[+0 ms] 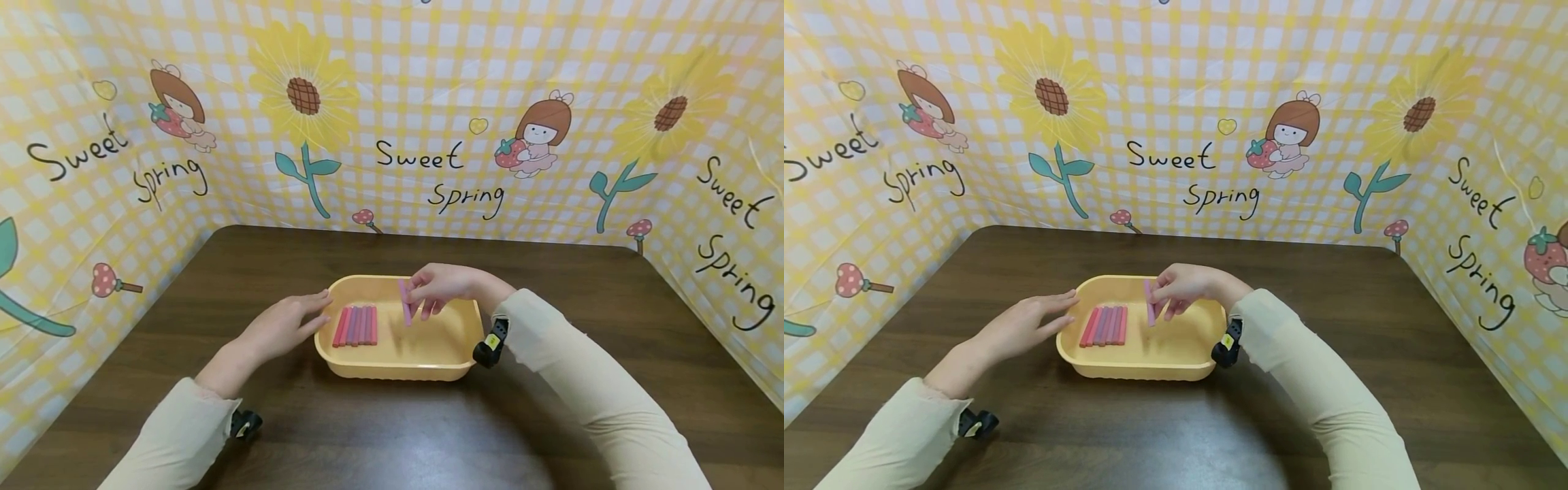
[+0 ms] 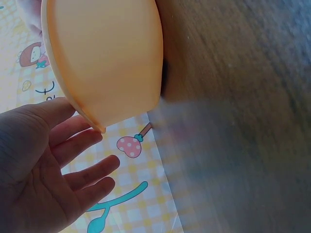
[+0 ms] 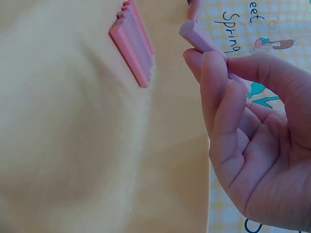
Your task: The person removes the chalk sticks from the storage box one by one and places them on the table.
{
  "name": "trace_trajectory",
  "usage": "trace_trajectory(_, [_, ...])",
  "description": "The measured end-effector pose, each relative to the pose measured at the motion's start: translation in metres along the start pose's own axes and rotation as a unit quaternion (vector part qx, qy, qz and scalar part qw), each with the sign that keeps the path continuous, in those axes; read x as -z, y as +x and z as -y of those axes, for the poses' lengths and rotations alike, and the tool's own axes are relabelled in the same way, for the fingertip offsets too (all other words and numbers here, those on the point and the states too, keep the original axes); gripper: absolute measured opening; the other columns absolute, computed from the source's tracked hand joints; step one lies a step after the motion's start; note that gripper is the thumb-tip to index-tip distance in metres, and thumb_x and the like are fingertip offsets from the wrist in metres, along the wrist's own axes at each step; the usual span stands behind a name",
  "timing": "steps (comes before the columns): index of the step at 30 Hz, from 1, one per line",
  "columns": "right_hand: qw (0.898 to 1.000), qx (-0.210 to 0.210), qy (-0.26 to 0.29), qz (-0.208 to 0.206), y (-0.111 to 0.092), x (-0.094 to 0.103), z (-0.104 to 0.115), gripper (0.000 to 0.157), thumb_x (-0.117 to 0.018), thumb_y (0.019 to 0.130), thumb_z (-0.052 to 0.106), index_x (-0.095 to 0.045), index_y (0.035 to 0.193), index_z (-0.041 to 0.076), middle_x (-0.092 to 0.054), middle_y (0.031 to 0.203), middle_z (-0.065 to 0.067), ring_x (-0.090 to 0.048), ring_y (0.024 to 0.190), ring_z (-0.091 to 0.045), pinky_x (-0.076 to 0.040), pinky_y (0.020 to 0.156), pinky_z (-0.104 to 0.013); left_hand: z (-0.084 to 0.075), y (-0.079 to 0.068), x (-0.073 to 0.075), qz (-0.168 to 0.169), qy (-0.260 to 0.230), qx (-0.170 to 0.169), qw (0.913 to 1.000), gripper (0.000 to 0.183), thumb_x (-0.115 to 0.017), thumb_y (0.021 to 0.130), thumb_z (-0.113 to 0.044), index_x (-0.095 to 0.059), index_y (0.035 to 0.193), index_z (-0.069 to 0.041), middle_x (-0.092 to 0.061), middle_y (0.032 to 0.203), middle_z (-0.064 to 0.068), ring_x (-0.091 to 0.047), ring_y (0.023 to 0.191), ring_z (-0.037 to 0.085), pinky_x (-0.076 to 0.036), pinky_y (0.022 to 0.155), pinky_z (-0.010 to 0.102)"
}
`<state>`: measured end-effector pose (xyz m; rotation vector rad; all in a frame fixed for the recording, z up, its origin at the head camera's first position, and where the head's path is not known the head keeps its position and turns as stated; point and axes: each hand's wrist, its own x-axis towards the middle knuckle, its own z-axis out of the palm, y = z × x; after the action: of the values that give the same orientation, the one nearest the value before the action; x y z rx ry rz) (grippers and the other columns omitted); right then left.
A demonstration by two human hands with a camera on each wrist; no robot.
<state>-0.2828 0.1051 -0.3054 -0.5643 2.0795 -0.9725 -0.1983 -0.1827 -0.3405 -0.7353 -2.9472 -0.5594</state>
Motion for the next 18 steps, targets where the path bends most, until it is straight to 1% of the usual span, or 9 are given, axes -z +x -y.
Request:
trace_trajectory(5, [1.000,-0.002,0.003,-0.003,-0.005,0.001,-0.006,0.019,-0.053,0.094,0.019,-0.063,0.099,0.003,-0.071,0.085,-0.002,-0.062,0.060,-0.008,-0.047,0.056,-0.019,0.000,0.000,0.000,0.001,0.001,0.001,1.0000,0.043,-0.057,0.093,-0.019,-0.052,0.131,0.002,-0.048,0.138,0.019,-0.048,0.127,0.036,-0.040,0.104,0.052])
trace_trajectory(11, [1.000,0.003,0.012,-0.008,-0.014,0.002,-0.011,0.020,-0.051,0.096,0.019,-0.062,0.098,0.002,-0.070,0.086,-0.002,-0.061,0.060,-0.008,-0.047,0.056,-0.019,0.000,0.000,0.000,0.000,0.001,0.000,1.0000,0.043,-0.057,0.093,-0.019,-0.052,0.130,0.002,-0.049,0.137,0.020,-0.049,0.126,0.036,-0.040,0.104,0.052])
trace_trajectory(18, [1.000,0.013,0.009,-0.020,-0.024,0.007,-0.018,0.021,-0.052,0.095,0.020,-0.062,0.101,0.003,-0.070,0.083,0.002,-0.063,0.065,-0.009,-0.049,0.058,-0.020,0.000,0.000,0.001,-0.001,0.001,-0.003,1.0000,0.043,-0.057,0.093,-0.018,-0.052,0.130,0.002,-0.050,0.137,0.020,-0.049,0.126,0.036,-0.040,0.103,0.051])
